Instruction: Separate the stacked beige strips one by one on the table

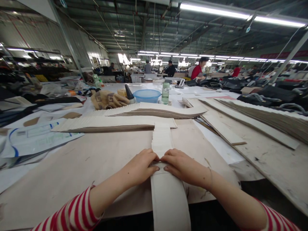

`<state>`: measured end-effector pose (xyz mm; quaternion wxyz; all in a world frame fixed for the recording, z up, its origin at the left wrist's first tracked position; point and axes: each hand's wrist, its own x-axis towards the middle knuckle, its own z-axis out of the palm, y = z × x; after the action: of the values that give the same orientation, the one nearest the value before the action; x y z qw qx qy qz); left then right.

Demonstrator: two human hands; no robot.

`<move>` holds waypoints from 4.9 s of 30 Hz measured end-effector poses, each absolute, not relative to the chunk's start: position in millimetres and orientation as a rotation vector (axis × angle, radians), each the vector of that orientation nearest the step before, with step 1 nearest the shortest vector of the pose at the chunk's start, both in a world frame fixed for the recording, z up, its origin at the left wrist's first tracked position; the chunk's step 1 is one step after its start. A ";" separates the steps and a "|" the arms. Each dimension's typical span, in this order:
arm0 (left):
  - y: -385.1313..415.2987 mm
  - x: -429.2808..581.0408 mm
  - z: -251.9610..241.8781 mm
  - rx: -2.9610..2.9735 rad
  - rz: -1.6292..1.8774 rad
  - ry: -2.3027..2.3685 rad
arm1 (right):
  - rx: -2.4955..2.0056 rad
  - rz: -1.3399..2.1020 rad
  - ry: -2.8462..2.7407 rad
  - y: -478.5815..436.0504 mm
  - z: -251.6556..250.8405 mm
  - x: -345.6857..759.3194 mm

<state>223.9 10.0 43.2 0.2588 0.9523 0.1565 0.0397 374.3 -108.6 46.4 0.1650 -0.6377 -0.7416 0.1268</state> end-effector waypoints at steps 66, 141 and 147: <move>-20.8 193.8 -24.5 2.384 0.657 0.657 | -2.039 -0.106 -1.615 -133.1 15.6 327.5; 29.0 232.8 17.5 1.999 0.336 0.700 | -1.928 -0.095 -1.594 -133.4 2.8 340.5; 33.3 235.9 33.7 1.704 0.085 0.684 | -1.908 -0.154 -1.564 -133.4 3.5 339.3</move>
<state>235.9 33.3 33.7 0.6067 0.7370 0.2957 0.0369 339.3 -133.4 3.5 0.3286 -0.7290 -0.5975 -0.0590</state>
